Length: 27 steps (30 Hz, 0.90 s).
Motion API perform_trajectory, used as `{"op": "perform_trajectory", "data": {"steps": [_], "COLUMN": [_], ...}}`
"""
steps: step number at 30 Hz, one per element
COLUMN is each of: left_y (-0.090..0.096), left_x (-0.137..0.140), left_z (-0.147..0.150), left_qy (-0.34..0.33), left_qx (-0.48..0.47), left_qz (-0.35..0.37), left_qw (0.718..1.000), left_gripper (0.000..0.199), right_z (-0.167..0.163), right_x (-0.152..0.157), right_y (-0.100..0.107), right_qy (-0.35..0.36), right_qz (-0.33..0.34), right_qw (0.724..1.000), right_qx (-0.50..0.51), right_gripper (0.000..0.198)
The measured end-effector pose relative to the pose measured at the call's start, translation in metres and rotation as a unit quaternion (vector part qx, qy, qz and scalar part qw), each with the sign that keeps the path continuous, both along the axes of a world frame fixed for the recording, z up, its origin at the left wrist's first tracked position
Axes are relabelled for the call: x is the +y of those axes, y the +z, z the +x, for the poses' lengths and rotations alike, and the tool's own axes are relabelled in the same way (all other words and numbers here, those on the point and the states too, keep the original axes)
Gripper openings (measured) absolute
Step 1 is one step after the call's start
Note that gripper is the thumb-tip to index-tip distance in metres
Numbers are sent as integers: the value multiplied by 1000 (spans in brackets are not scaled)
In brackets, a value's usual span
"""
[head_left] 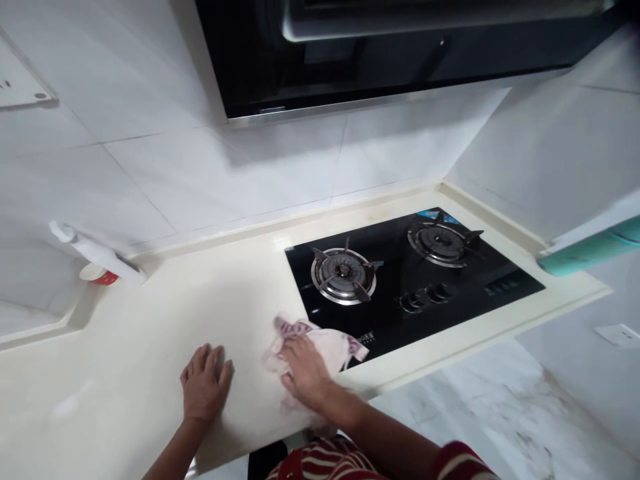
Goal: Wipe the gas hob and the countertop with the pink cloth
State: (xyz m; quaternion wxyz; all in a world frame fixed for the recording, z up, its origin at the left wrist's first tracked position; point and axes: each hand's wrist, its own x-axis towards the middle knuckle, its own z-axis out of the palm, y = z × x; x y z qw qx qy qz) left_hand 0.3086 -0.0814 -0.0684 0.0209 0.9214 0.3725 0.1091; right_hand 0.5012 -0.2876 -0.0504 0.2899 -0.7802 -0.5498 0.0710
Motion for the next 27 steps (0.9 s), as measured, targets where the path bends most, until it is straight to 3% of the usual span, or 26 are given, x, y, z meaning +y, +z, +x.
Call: {"op": "perform_trajectory", "data": {"steps": [4,9,11,15,17,19,21,23,27], "left_y": [-2,-3,-3,-1,-1,-1,-2,-2,0], "left_x": [3,4,4,4,4,4,5,5,4], "left_z": [0,1,2,2,2,2,2,3,3], "left_qy": [4,5,4,11,14,15,15,17,19], "left_qx": [8,17,16,23,25,26,25,27,31], "left_qz": [3,5,7,-5,-10,-10,-6,-3,-5], "left_qw": [1000,1000,1000,1000,1000,1000,1000,999,999], "left_gripper": [46,48,49,48,48,47,47,47,49], "right_z": [-7,22,44,107,141,168,188,202,223], "right_x": [-8,-83,-112,-168,-195,-213,-214,-196,-132], "right_y": [-9,-31,-32,-26,-21,-15,-7,0,5], "right_qy": [90,88,36,-169,-255,-293,-294,-286,-336], "right_qz": [17,21,-16,-102,-85,-37,16,52,29], "right_qw": [996,996,999,975,952,940,939,943,932], "right_qx": [19,-3,-27,-98,-144,-172,-176,-164,-131], "right_gripper": [42,44,47,44,35,29,28,34,44]}}
